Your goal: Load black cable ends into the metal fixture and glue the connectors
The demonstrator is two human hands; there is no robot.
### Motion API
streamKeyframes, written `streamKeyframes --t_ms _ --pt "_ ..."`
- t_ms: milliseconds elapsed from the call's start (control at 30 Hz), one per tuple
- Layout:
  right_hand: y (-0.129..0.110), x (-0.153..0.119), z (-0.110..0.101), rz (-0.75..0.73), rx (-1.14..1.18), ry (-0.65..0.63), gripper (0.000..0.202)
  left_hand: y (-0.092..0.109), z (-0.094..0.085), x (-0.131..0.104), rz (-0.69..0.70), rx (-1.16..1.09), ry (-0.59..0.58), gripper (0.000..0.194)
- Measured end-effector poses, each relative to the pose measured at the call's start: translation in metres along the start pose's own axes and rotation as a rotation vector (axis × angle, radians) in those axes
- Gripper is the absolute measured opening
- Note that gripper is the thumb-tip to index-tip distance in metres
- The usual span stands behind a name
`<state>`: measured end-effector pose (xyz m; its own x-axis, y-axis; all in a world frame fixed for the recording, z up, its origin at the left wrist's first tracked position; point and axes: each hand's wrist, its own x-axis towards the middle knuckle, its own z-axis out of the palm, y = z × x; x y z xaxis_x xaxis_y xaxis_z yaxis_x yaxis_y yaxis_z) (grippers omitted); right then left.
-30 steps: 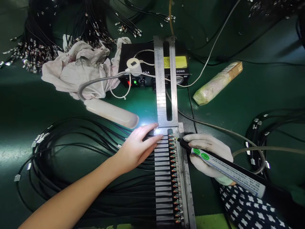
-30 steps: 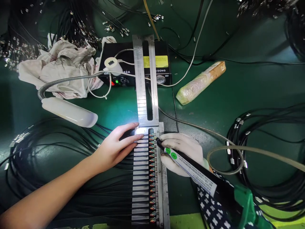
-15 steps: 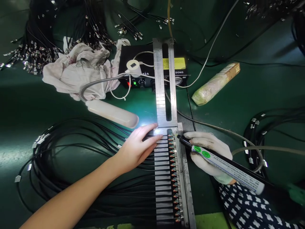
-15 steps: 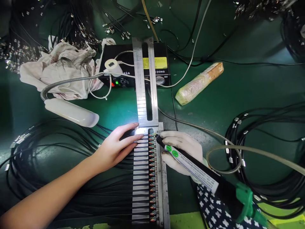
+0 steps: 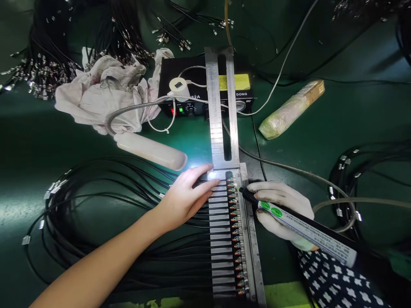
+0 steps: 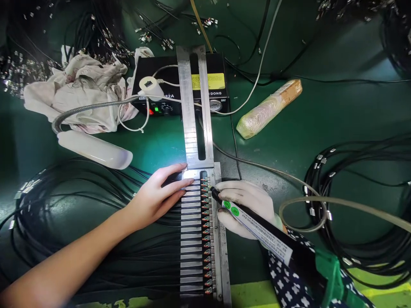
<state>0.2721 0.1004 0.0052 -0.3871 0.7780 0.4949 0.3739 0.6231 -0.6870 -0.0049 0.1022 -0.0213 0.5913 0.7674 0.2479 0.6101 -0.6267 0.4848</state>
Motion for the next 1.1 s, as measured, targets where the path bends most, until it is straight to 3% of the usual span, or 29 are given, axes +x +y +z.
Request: streamKeyframes --t_ms 1100 --pt "-0.0028 0.0014 -0.0011 0.030 0.026 0.004 0.020 0.0003 -0.0007 -0.0005 -0.009 -0.014 0.001 0.038"
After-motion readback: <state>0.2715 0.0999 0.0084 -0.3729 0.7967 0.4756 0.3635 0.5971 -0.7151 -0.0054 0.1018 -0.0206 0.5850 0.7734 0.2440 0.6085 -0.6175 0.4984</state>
